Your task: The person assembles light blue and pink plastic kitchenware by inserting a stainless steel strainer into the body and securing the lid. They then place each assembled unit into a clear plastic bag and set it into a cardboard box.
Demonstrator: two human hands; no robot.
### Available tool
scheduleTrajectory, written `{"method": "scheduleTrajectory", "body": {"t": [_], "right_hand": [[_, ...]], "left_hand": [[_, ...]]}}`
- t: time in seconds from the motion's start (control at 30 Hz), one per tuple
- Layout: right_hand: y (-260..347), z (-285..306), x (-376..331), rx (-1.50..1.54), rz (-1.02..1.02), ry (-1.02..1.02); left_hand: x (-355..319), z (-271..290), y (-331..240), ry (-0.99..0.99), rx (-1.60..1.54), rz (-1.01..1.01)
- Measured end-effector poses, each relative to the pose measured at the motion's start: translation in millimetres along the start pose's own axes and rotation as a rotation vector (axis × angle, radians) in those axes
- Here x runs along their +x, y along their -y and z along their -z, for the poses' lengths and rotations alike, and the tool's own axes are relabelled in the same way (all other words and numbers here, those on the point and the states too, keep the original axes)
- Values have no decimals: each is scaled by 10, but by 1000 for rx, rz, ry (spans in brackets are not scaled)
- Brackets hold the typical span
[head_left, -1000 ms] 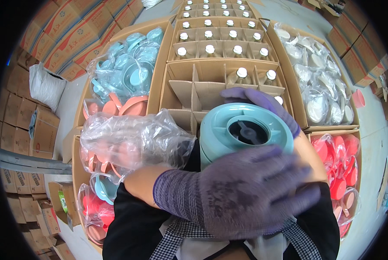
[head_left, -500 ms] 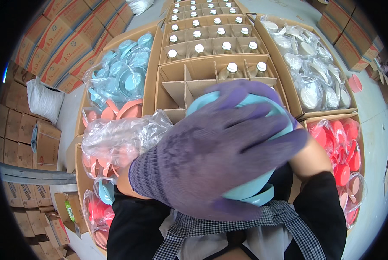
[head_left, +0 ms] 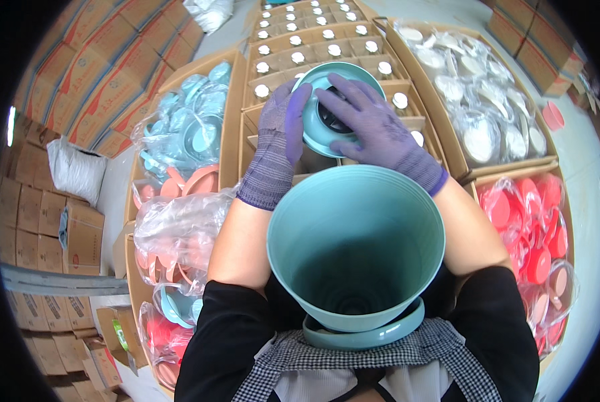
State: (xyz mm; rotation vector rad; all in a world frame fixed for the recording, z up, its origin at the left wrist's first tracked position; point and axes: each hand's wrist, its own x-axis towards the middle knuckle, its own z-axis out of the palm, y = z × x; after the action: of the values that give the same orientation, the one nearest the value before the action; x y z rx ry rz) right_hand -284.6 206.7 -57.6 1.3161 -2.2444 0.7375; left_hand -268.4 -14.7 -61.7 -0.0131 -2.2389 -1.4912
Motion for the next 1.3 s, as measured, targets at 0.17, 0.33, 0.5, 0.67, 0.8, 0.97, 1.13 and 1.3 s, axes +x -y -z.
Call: {"method": "scheduleTrajectory", "body": {"t": [0.17,0.33,0.5,0.67,0.8,0.97,1.13,1.3], "right_hand": [[-90,-213,40,242,-438,-186],[-310,-191,23,1376,-201,-149],[-450,-78,8,2013,-537,35],[-585,-77,-175,-23,-467,330],[-663,-163,-852,-142,-594,463],[-731,-361,-1351,-328,-620,481],[-547,-280,-1145,-262,-456,255],[-288,-126,-955,369,-461,583]], "left_hand": [[-354,-330,-79,-149,21,-332],[-335,-141,1,160,544,-915],[-287,175,770,556,690,-469],[-671,294,1450,784,550,214],[-782,368,1405,967,883,-368],[-837,243,899,1117,691,-420],[-737,-7,776,1392,851,-137],[-287,291,364,1024,720,-274]]}}
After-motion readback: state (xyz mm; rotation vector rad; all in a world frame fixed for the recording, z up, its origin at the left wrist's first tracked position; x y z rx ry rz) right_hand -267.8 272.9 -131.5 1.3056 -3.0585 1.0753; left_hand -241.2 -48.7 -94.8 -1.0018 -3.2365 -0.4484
